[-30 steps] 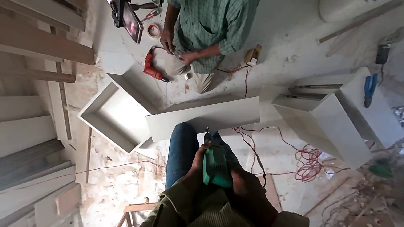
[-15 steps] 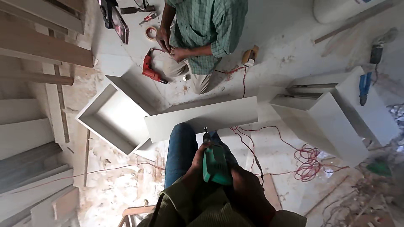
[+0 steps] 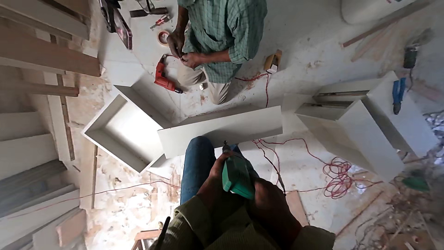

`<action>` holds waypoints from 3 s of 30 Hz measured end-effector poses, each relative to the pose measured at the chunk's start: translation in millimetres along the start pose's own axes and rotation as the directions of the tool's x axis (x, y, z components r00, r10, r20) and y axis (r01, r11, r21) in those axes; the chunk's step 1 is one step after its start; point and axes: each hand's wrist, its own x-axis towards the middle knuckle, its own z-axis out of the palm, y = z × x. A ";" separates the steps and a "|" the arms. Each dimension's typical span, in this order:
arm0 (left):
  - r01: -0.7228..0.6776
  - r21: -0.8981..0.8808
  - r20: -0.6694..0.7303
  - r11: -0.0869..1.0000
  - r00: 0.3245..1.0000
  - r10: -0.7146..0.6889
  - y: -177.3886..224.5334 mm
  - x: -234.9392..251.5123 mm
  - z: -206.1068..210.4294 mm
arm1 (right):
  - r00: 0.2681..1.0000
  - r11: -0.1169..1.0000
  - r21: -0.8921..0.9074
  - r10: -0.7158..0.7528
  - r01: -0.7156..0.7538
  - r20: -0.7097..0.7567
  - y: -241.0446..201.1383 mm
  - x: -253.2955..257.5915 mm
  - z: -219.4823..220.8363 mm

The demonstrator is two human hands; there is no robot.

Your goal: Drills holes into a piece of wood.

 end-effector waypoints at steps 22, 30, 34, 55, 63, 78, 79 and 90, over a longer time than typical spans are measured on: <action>0.029 -0.037 0.010 0.999 1.000 -0.028 -8.6 -2.5 -5.8 | 0.999 0.999 0.035 -0.012 0.013 -0.049 7.2 -7.0 15.7; -0.008 -0.066 -0.014 0.998 1.000 0.008 -18.8 -5.2 -7.8 | 0.992 0.997 0.001 -0.079 0.080 -0.099 17.0 -6.7 28.6; -0.017 -0.036 0.021 0.999 1.000 0.017 -12.4 -8.9 -9.2 | 0.977 0.992 0.011 -0.120 0.124 -0.176 15.1 -8.0 31.1; 0.043 0.028 0.020 0.999 0.999 -0.043 7.0 -6.1 0.1 | 0.988 0.991 0.122 0.027 -0.046 0.150 3.2 -2.0 5.0; -0.123 -0.040 -0.023 0.992 0.992 0.122 15.2 -100.5 45.7 | 0.849 0.907 0.098 -0.341 0.410 -0.403 41.2 -97.4 -5.7; -0.520 -0.003 -0.138 0.854 0.846 0.515 -18.8 -168.4 -3.1 | 0.313 0.552 -0.469 -0.811 0.689 -0.494 98.1 -109.6 71.2; -0.521 -0.032 -0.132 0.853 0.848 0.513 -27.0 -171.6 -9.0 | 0.294 0.545 -0.484 -0.814 0.684 -0.501 98.9 -111.5 80.1; -0.504 -0.215 -0.056 0.836 0.861 0.505 -107.9 -229.7 -120.4 | 0.192 0.427 -0.618 -0.891 0.660 -0.411 77.3 -169.2 186.0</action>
